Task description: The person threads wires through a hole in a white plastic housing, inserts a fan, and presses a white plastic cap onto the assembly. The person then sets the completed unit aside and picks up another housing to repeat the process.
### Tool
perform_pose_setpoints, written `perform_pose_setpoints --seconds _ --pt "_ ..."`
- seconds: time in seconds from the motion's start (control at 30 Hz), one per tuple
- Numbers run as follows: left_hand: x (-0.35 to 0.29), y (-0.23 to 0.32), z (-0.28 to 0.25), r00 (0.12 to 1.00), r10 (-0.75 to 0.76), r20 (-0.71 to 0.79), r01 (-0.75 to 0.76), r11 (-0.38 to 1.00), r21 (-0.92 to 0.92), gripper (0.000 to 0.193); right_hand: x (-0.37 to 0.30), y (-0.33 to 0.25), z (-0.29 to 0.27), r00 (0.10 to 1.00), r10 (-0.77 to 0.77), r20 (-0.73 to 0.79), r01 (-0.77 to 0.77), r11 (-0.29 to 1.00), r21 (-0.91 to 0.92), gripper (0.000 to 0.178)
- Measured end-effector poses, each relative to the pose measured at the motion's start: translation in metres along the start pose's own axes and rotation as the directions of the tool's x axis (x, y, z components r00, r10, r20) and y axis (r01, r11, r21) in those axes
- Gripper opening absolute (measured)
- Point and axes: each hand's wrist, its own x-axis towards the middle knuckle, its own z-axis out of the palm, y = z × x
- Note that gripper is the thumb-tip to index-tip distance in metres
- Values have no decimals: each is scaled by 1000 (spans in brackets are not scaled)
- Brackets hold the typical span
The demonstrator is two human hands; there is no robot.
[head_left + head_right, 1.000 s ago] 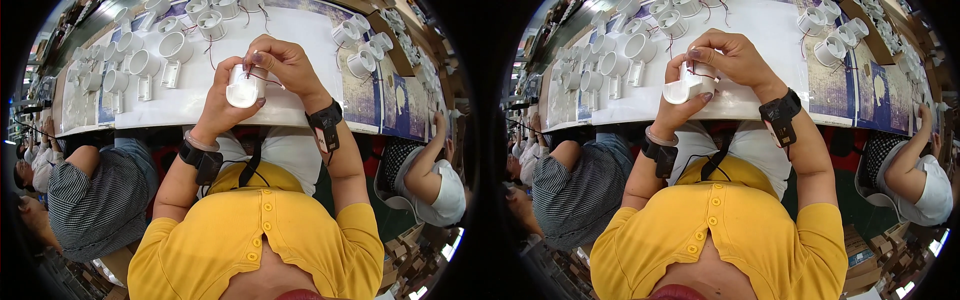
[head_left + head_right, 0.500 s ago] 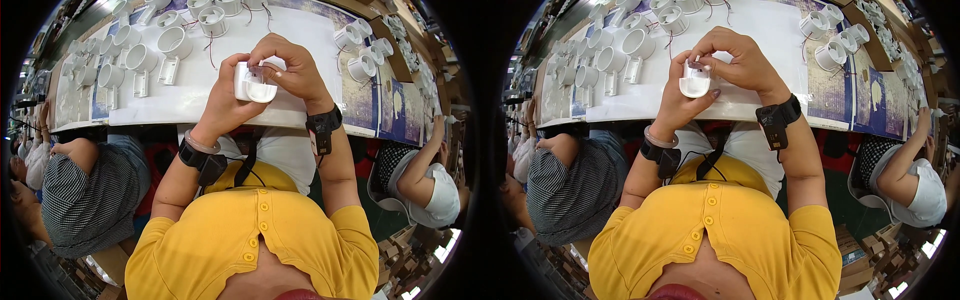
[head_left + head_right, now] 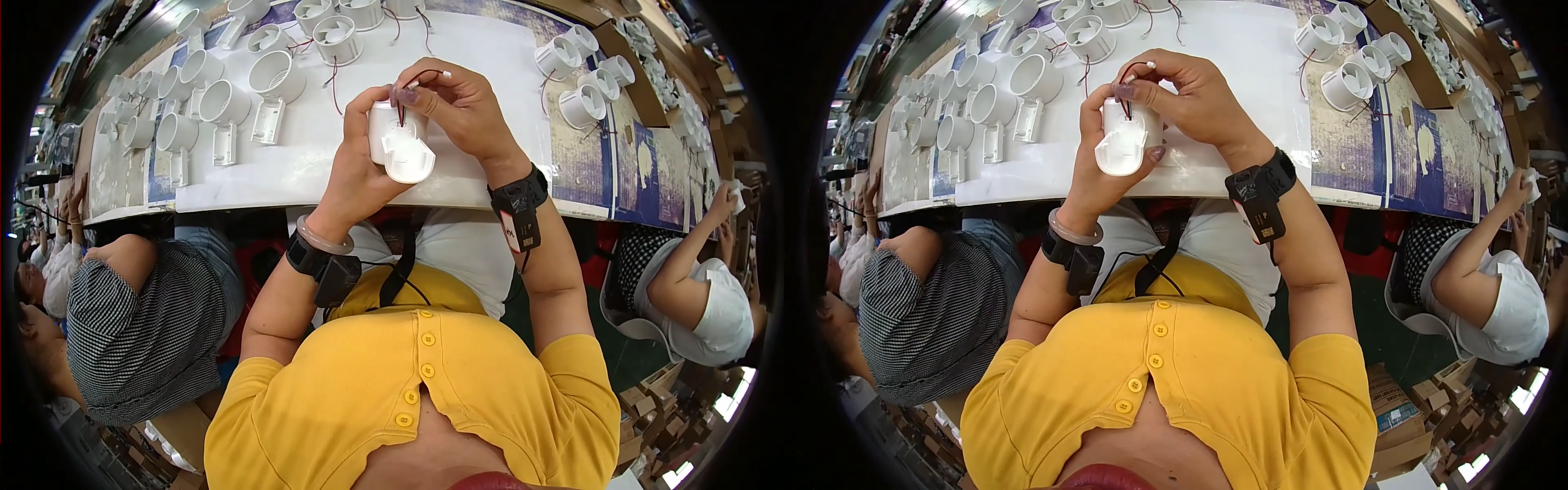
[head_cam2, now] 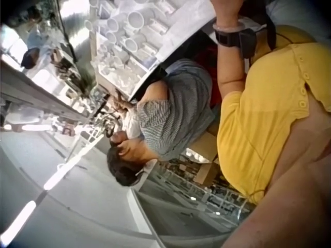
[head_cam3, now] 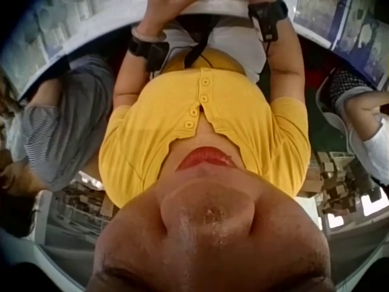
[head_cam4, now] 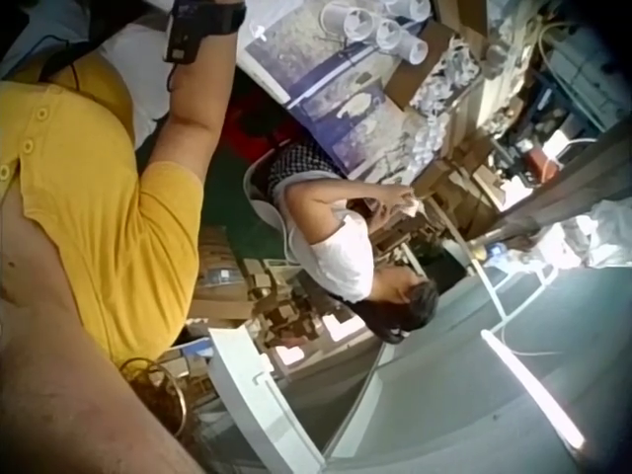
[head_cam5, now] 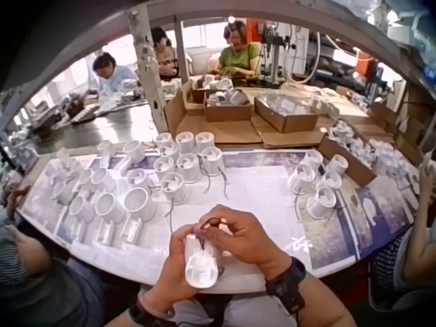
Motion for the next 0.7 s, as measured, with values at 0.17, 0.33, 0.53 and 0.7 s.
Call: perform_pose_setpoints --seconds 0.17,0.33,0.53,0.7 --pt "3 10 -1 996 -77 50 85 980 -179 99 7 -6 -1 998 67 -10 -60 942 330 18" --pt "11 2 7 991 124 55 -124 992 1 111 4 5 7 979 172 108 -195 943 270 21" --pt "9 6 19 998 63 -17 -62 995 85 112 4 15 2 970 229 84 -243 933 265 19" --pt "10 4 21 993 108 -44 -92 959 268 111 5 15 1 961 262 90 -276 933 232 18"
